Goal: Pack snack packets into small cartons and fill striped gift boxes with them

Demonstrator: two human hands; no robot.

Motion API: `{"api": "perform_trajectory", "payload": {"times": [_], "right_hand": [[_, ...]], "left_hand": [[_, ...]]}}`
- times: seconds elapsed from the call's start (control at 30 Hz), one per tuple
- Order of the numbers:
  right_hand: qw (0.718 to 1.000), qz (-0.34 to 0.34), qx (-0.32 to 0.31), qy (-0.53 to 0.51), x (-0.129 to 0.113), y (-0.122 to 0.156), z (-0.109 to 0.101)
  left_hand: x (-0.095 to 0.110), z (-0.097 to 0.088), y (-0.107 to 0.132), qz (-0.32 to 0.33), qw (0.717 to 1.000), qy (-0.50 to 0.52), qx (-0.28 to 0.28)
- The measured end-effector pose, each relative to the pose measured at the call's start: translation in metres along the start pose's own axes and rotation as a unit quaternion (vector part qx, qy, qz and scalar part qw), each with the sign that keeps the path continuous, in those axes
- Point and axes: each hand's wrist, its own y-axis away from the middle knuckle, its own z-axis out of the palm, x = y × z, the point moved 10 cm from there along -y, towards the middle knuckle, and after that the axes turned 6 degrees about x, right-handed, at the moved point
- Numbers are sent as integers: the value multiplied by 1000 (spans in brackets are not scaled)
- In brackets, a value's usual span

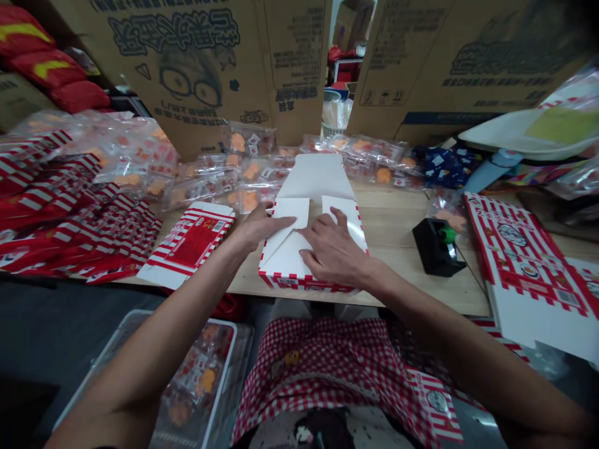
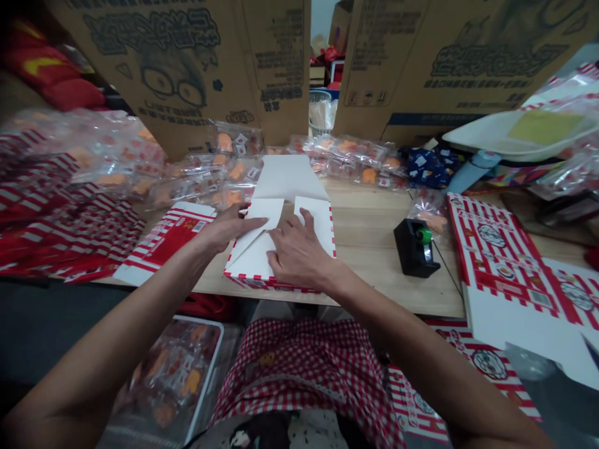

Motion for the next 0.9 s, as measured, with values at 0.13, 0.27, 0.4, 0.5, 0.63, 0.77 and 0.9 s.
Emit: {"api": "perform_trajectory", "payload": {"times": [0.13,0.27,0.4,0.5,0.63,0.77,0.9], "right_hand": [[997,-21,75,2,-2,6,-16],[992,-11,124,-20,-2,7,-18],[989,-1,138,-54,5,6,-29],[967,104,191,-128,55,17,-53],[900,337,155,-227,143,56,-35],[831,427,28,-355,156,74,20],[864,394,10,-315,137,58,24]], "left_hand": [[7,0,-6,35,999,-3,-20],[7,-1,-5,33,999,-23,-4],[6,1,2,23,999,-17,15],[0,4,6,12,1000,13,7],[-5,7,7,29,999,30,-23],[-9,12,3,43,996,62,-47],[-10,23,5,48,992,89,-74]]}}
